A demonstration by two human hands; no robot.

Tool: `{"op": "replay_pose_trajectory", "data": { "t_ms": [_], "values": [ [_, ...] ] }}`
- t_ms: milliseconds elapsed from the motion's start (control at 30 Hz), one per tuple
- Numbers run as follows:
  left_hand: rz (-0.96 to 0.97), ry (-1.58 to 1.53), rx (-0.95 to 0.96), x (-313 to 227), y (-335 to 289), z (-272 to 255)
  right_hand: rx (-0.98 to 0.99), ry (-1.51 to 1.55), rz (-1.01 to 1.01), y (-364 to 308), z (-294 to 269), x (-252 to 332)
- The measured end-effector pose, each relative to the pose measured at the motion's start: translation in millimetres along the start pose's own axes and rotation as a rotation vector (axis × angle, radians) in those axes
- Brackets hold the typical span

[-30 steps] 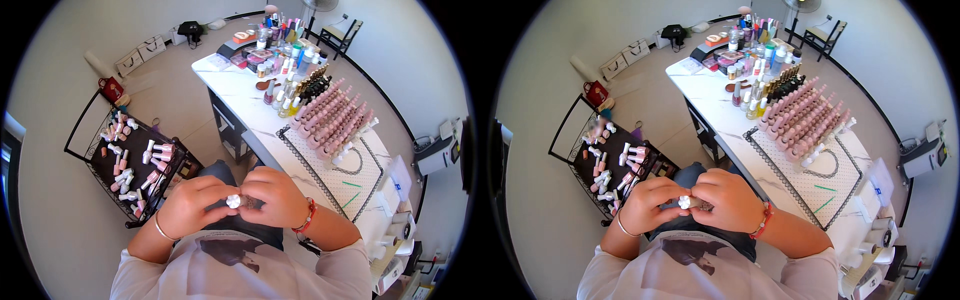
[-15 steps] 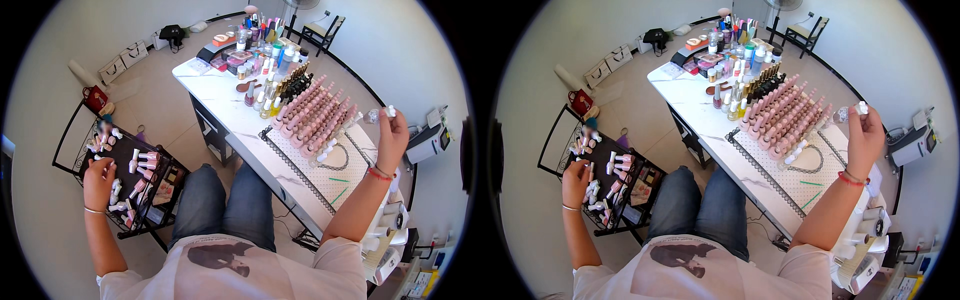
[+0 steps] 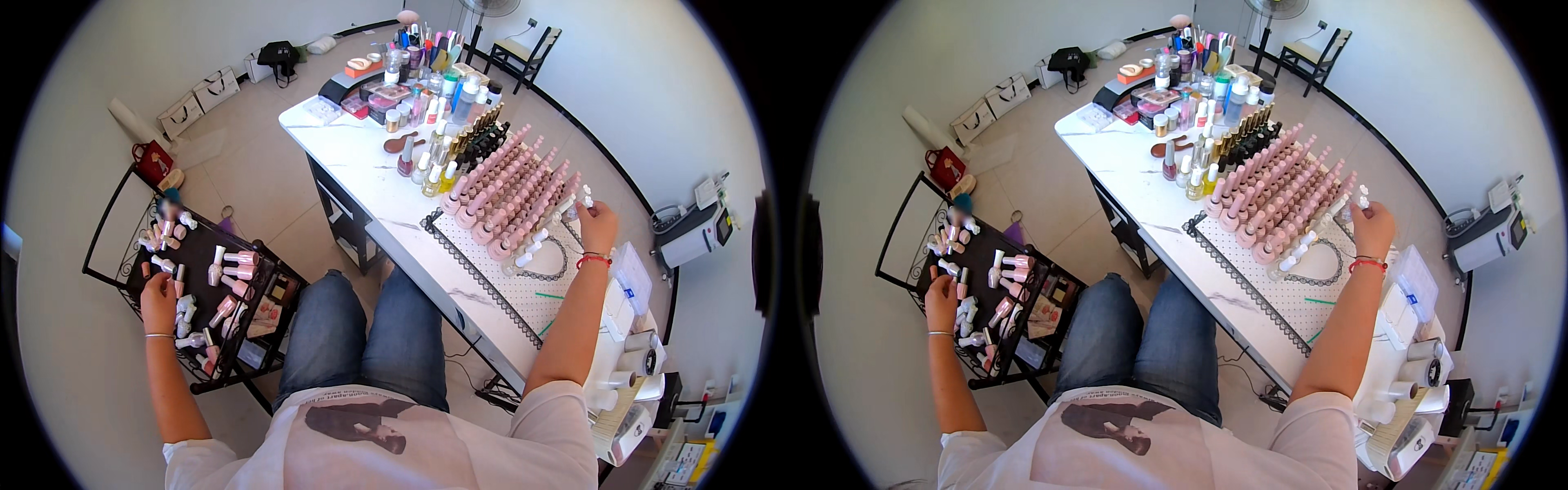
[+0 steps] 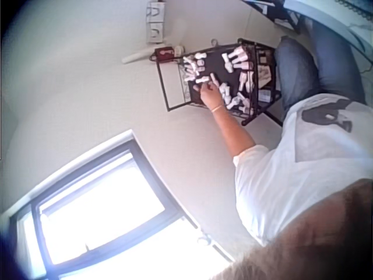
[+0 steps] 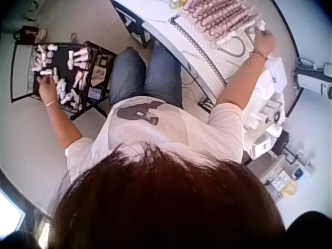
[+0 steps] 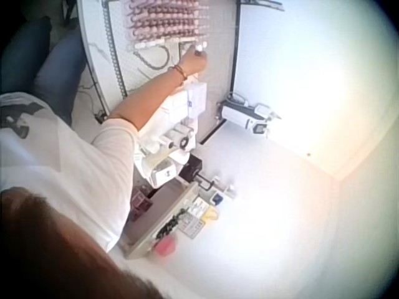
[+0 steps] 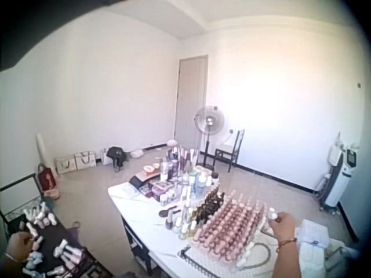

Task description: The person sits at a table and repeatedly picks up small cosmetic bottles from a black rolling cart. They place each bottle into a pink tiered display stand on the table, arranging them one by one. The person continues this process throughout the clip, moving items from the cart to the display.

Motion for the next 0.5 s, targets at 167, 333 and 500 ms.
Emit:
{"op": "replay_pose_trajectory", "data": {
  "t_ms": [167, 333, 500],
  "values": [
    [-0.010, 0.061, 0.017, 3, -5, 7, -0.027, -0.015, 0.025, -3, 9, -9],
    [-0.021, 0.059, 0.034, -4, -8, 8, -0.038, 0.008, 0.044, -8, 10, -5],
    [-0.020, 0.056, 0.037, 0, -8, 14, -0.055, 0.024, 0.033, -4, 19, -17]
  ]
}}
Point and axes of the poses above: each hand's wrist, its own y-axis towards the middle knuckle, its own z-axis out of the palm, x = y × z, the point moved 6 cm from there along y, towards the middle knuckle, and after that the axes turned 6 degrees about -x, right-handed, at the moved point
